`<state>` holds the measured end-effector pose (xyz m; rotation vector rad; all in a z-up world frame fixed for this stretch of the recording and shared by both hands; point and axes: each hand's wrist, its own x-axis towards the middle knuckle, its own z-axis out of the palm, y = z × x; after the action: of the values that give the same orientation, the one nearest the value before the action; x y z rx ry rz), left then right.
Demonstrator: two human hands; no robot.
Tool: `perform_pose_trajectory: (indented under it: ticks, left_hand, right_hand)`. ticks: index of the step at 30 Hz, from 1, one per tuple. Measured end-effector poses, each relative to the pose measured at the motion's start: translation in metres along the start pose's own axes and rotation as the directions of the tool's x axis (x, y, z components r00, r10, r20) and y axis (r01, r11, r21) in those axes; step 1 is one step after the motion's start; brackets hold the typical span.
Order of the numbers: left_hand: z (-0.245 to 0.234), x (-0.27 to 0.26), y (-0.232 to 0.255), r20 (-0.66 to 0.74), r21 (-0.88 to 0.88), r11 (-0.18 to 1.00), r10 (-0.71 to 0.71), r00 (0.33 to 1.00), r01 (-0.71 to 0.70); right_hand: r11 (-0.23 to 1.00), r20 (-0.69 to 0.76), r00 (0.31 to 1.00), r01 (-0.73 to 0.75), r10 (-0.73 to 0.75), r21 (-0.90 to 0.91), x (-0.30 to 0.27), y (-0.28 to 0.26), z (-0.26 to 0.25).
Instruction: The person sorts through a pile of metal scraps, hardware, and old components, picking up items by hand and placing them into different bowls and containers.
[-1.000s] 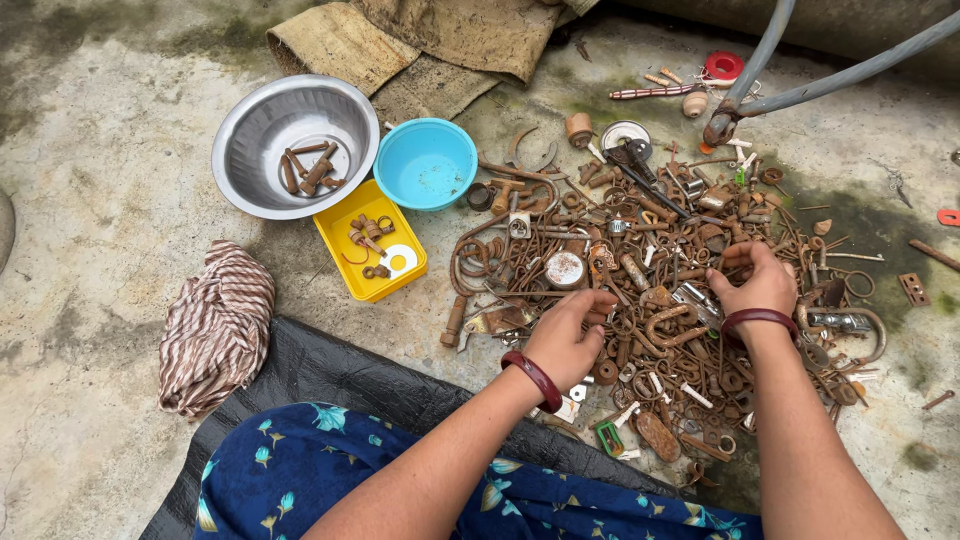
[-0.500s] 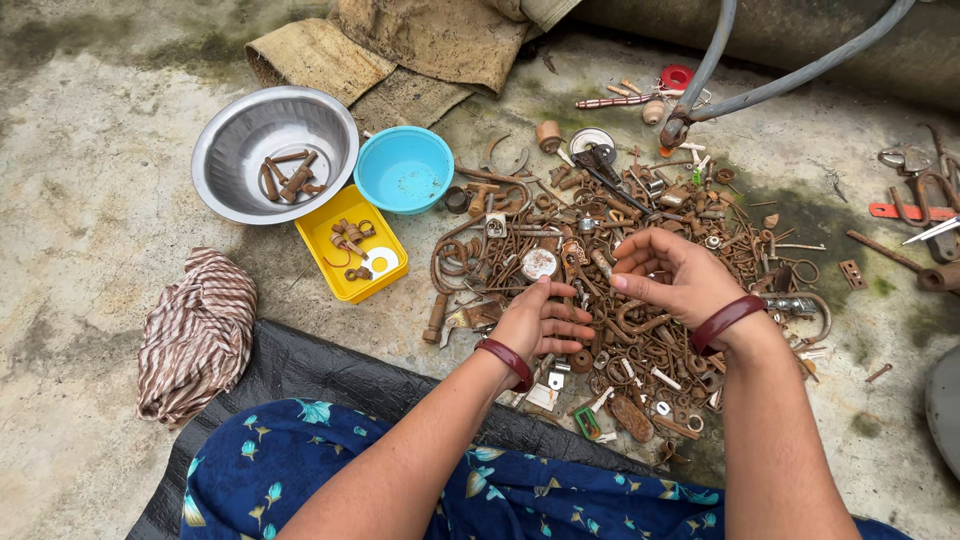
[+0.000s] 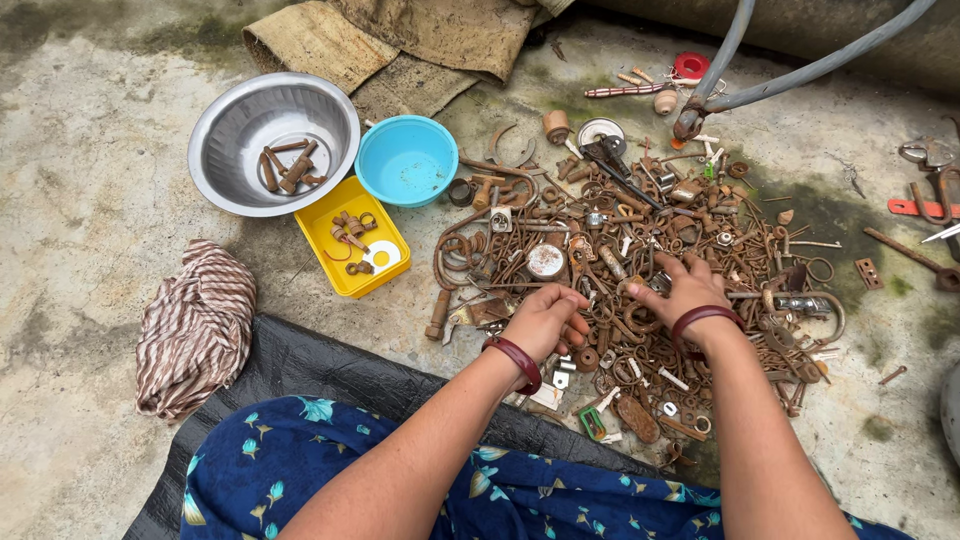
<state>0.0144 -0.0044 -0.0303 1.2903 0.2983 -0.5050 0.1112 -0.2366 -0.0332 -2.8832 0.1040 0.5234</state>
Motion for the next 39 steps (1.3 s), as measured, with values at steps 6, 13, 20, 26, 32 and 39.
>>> perform_pose_trajectory:
  ticks: [6, 13, 20, 26, 32, 39]
  left_hand:
    - [-0.009, 0.004, 0.011, -0.066, -0.044, 0.993, 0.103, 0.992, -0.106]
    - [-0.022, 0.007, 0.022, -0.185, -0.064, 0.975, 0.198, 0.963, -0.213]
    - [-0.021, 0.005, 0.020, -0.200, -0.041, 0.963, 0.255, 0.946, -0.268]
    - [-0.016, 0.006, 0.017, -0.134, -0.060, 0.983, 0.167, 0.977, -0.176]
    - [-0.012, 0.010, 0.012, -0.093, -0.173, 0.978, 0.100, 0.991, -0.115]
    - [-0.013, 0.015, 0.005, -0.089, -0.208, 0.973, 0.084, 0.992, -0.101]
  right_hand:
    - [0.992, -0.019, 1.000, -0.010, 0.007, -0.122, -0.031, -0.048, -0.010]
    - [0.985, -0.210, 0.973, 0.121, -0.093, 0.121, -0.062, -0.084, 0.019]
    - [0.640, -0.483, 0.793, 0.595, -0.371, 0.485, -0.057, -0.077, -0.032]
    - [0.911, -0.594, 0.794, 0.334, -0.133, 0.243, -0.003, 0.001, -0.010]
    - [0.959, -0.563, 0.805, 0.274, -0.188, 0.071, 0.027, 0.041, 0.020]
    - [0.987, -0.548, 0.825, 0.159, -0.140, -0.013, 0.034, 0.027, 0.030]
